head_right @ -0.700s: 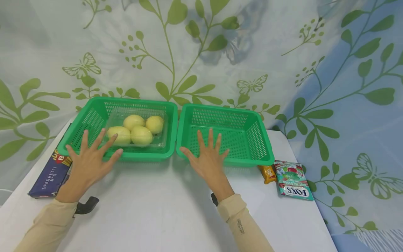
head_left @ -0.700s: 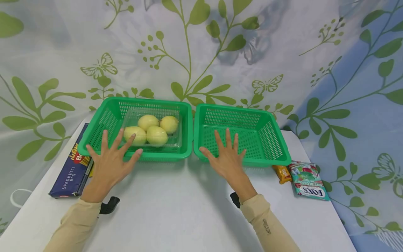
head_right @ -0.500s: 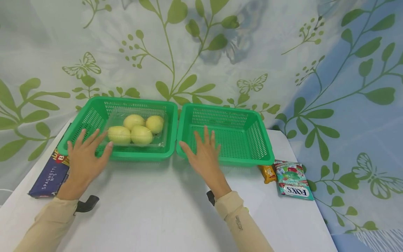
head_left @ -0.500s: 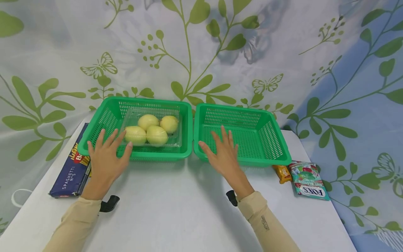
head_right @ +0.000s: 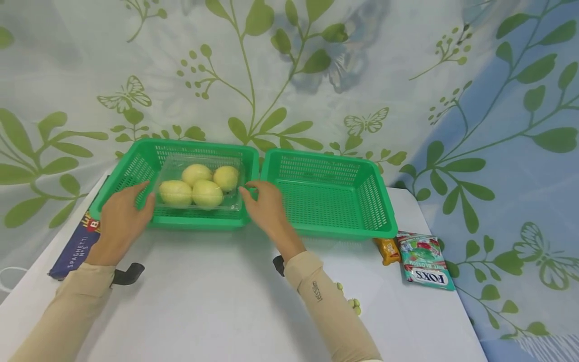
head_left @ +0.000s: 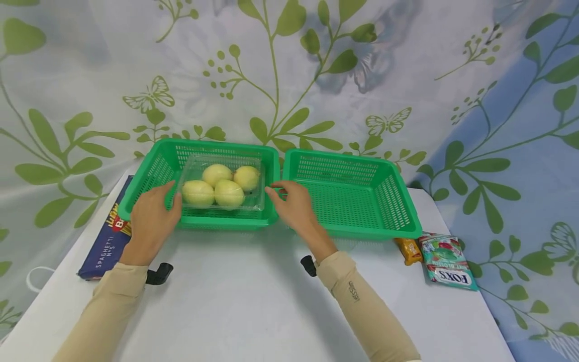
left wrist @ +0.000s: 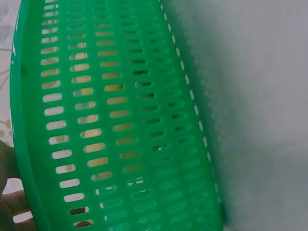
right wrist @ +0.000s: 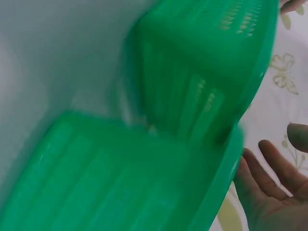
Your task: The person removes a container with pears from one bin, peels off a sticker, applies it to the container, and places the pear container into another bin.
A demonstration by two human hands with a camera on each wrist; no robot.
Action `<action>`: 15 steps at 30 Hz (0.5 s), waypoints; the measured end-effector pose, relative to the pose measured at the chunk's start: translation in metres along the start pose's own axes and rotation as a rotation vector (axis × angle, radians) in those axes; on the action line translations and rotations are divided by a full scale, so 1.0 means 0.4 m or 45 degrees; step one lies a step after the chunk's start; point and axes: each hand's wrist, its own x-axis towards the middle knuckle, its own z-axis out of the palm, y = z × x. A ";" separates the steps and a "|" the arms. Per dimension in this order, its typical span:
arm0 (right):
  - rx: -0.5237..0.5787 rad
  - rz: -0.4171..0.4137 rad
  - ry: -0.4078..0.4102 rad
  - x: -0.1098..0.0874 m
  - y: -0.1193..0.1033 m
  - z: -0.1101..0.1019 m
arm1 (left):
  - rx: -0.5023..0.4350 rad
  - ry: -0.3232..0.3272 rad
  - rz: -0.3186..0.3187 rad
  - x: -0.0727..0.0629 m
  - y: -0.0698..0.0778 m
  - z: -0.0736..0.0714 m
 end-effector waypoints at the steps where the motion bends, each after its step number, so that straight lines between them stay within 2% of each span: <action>1: 0.026 0.028 -0.022 0.008 -0.008 0.007 | 0.011 -0.027 -0.013 0.006 -0.002 -0.002; 8: 0.078 0.162 -0.140 0.066 -0.043 0.061 | 0.073 -0.266 -0.108 0.044 -0.015 -0.010; 15: 0.159 0.297 -0.147 0.101 -0.071 0.116 | 0.083 -0.355 -0.162 0.072 -0.033 -0.006</action>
